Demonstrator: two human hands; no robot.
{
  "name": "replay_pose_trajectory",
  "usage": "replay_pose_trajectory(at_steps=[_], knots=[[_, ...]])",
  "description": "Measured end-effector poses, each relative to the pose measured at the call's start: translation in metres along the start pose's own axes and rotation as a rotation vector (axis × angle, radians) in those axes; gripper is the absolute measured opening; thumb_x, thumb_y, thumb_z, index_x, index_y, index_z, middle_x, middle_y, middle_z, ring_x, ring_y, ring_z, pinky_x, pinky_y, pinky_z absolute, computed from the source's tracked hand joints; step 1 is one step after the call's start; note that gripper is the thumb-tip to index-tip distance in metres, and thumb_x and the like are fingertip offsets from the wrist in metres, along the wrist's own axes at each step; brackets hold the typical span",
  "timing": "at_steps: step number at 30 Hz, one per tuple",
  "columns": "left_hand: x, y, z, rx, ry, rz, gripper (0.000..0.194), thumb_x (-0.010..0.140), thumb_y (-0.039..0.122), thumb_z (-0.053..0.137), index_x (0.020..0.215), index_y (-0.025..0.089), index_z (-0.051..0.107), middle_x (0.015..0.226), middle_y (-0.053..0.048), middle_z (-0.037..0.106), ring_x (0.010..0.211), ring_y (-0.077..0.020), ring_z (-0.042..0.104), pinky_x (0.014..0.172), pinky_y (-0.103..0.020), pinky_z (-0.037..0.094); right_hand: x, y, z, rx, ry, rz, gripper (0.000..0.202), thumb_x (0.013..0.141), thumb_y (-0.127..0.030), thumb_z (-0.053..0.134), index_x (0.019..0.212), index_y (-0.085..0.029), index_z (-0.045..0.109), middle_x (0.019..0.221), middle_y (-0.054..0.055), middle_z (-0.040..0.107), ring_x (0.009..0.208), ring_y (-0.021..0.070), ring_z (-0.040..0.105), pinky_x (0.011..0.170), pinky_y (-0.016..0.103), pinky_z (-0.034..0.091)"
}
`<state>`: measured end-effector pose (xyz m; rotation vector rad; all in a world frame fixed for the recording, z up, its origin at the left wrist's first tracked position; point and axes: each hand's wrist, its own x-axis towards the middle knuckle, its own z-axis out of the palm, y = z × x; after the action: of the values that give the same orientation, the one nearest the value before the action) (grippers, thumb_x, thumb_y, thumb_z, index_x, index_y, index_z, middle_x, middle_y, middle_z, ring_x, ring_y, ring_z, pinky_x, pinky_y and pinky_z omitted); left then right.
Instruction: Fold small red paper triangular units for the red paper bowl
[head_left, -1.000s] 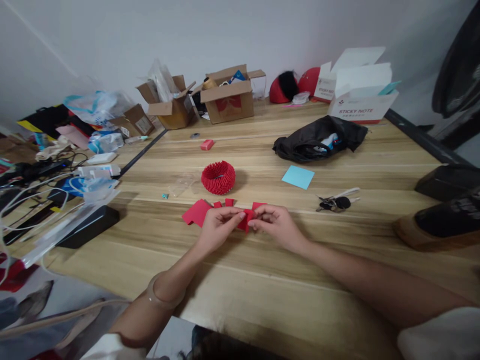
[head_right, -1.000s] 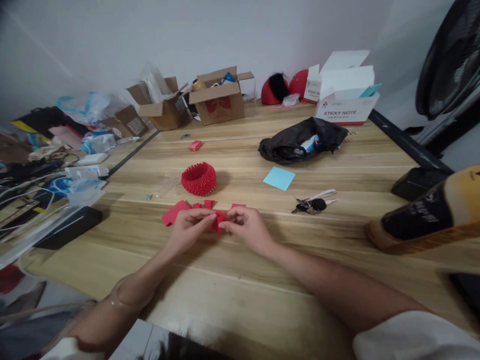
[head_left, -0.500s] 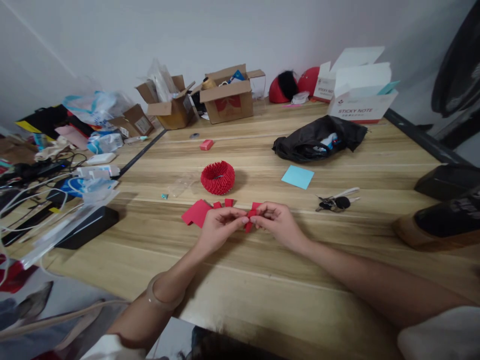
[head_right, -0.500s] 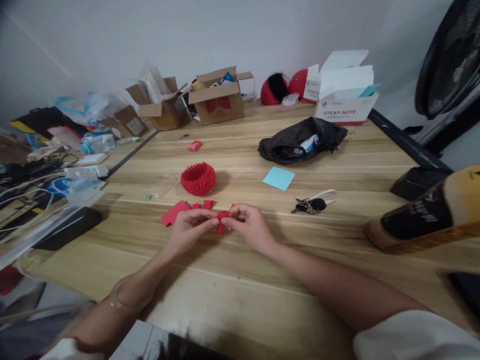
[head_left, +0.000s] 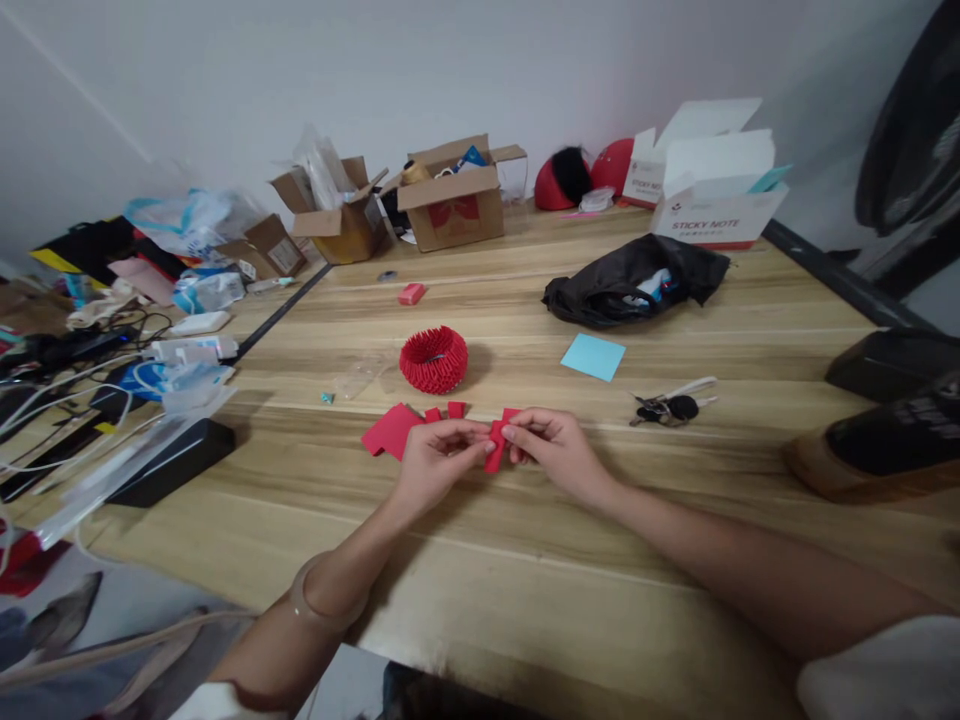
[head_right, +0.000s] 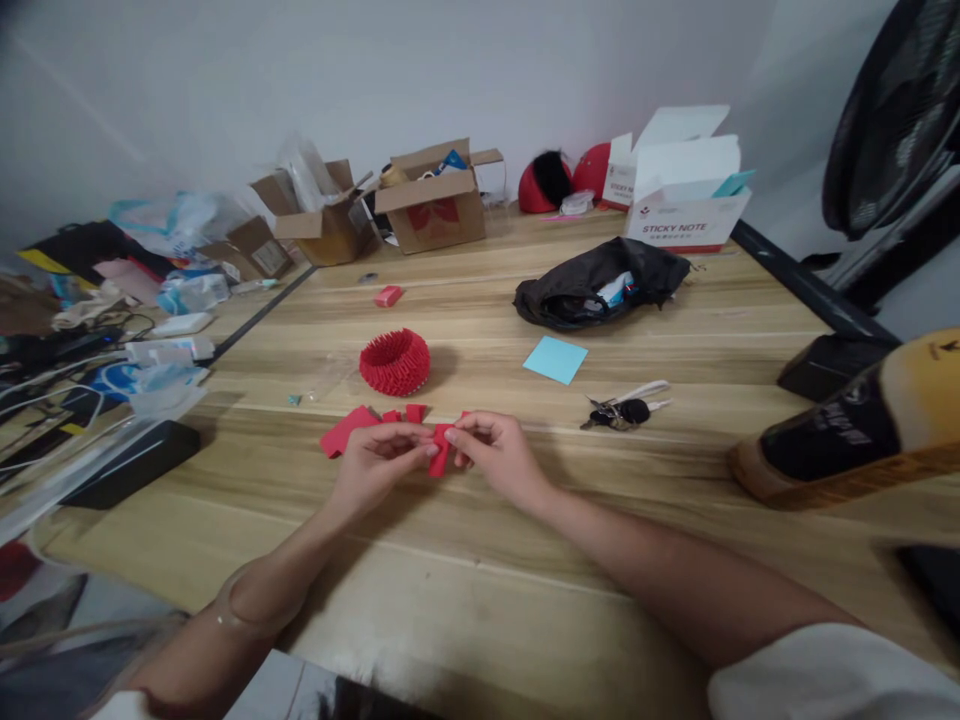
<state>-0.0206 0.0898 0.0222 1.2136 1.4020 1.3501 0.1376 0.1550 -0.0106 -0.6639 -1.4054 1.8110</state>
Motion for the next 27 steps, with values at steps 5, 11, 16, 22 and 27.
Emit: replay_pose_trajectory(at_steps=[5,11,16,22,27], knots=[[-0.0002,-0.0003,-0.0001,0.005,0.006,-0.014,0.018,0.063,0.018,0.08,0.081,0.016,0.077,0.081,-0.007,0.076,0.068,-0.0143,0.069,0.07,-0.026,0.059,0.0002,0.0018,-0.0009,0.029,0.005,0.0,0.025,0.075,-0.041,0.072,0.071,-0.017,0.066,0.059,-0.001,0.062,0.052,0.0087,0.053,0.053,0.023,0.043],[0.0006,-0.0014,-0.0013,0.025,-0.012,0.0,0.022,0.063,0.019,0.08,0.085,0.016,0.078,0.082,-0.008,0.076,0.069,-0.0157,0.069,0.07,-0.028,0.06,-0.0001,0.0001,0.0004,0.064,0.008,0.003,0.024,0.072,-0.039,0.075,0.071,-0.016,0.067,0.058,-0.001,0.062,0.051,0.0082,0.053,0.052,0.022,0.043],[0.001,-0.0024,-0.0023,0.023,-0.021,0.005,0.022,0.063,0.02,0.081,0.085,0.016,0.078,0.083,-0.009,0.076,0.07,-0.0157,0.069,0.07,-0.028,0.06,0.0007,0.0011,0.0002,0.061,0.013,0.005,0.025,0.072,-0.04,0.075,0.071,-0.016,0.067,0.058,-0.001,0.062,0.05,0.0083,0.053,0.051,0.022,0.043],[0.0015,-0.0035,-0.0026,0.008,-0.042,0.02,0.023,0.064,0.023,0.081,0.086,0.015,0.078,0.084,-0.009,0.077,0.069,-0.0158,0.07,0.069,-0.027,0.059,-0.0007,-0.0027,0.0006,0.034,0.042,-0.018,0.029,0.074,-0.044,0.073,0.069,-0.015,0.066,0.057,-0.001,0.062,0.051,0.0087,0.053,0.052,0.022,0.044],[0.0016,-0.0039,-0.0026,0.006,-0.053,0.031,0.02,0.065,0.021,0.081,0.084,0.018,0.079,0.086,-0.009,0.077,0.069,-0.0146,0.07,0.068,-0.025,0.059,-0.0011,-0.0058,0.001,-0.021,0.064,-0.067,0.033,0.076,-0.046,0.07,0.065,-0.016,0.063,0.056,-0.001,0.061,0.051,0.0094,0.053,0.051,0.023,0.042]])
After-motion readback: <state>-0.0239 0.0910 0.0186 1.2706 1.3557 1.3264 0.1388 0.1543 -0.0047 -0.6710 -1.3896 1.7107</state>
